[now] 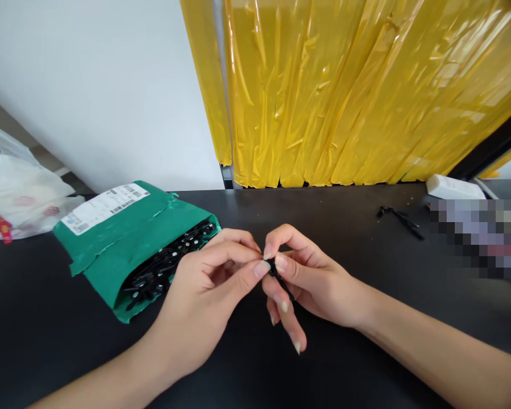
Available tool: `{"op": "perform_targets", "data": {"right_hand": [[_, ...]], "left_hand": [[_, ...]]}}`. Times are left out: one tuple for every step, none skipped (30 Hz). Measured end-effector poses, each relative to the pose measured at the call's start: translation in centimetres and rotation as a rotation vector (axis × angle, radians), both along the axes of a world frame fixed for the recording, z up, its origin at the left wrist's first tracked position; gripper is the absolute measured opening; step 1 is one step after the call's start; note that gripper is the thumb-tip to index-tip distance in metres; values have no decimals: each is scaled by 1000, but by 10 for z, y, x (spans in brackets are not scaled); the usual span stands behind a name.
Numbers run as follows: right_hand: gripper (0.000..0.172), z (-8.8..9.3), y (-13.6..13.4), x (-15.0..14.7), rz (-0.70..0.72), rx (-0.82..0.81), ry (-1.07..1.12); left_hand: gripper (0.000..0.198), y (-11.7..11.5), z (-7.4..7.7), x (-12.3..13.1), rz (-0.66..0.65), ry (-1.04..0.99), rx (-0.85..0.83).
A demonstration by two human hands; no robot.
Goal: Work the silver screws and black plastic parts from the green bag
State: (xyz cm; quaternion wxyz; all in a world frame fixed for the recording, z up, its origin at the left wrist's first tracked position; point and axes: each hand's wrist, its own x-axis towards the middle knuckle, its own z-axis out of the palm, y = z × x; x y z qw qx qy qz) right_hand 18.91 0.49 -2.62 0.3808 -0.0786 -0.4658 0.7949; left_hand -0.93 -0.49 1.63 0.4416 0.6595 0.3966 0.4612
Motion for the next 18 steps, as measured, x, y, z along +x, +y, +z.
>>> {"op": "perform_targets", "data": {"right_hand": [[10,0,0,1,3,5,-3],[10,0,1,1,4,11,-2],[10,0,1,2,5,16,1],[9,1,2,3,2,23,4],[9,1,2,4,-4,24,7],[9,2,3,4,-15,21,8],[9,3,3,5,-26,15,8],[9,4,3,5,-38,9,5],[9,5,3,5,-48,2,0],[9,6,3,5,-56,-2,-6],[9,6,3,5,-60,-3,-12],[9,6,2,5,-59,-1,-16],[9,7,2,4,-55,-1,-18],[9,7,1,3,-50,-2,-17],[9,6,1,3,-45,0,-15],[9,6,1,2,-43,2,-12],[9,6,0,1,-43,0,-11],[9,5,0,1,-44,-2,-10]], "left_hand": [[22,0,0,0,-9,-24,-14],[20,0,-1,-1,-16,-46,-24],[17,1,-1,-1,-24,-65,-36],[14,1,-2,-1,-34,-83,-49],[12,2,-2,-1,-42,-104,-64],[11,2,-2,-1,-48,-124,-79],[12,3,-3,-1,-50,-136,-85],[12,4,-3,0,-43,-135,-79],[11,4,-3,0,-29,-118,-58],[14,5,-3,1,-9,-87,-26],[20,5,-3,1,13,-47,13],[26,4,-3,2,36,-5,49],[29,4,-4,2,58,28,79],[29,3,-4,3,78,55,99],[27,2,-4,3,94,77,113],[25,1,-4,3,103,94,124],[24,0,-4,4,106,106,131],[24,0,-4,4,105,113,136]]}}
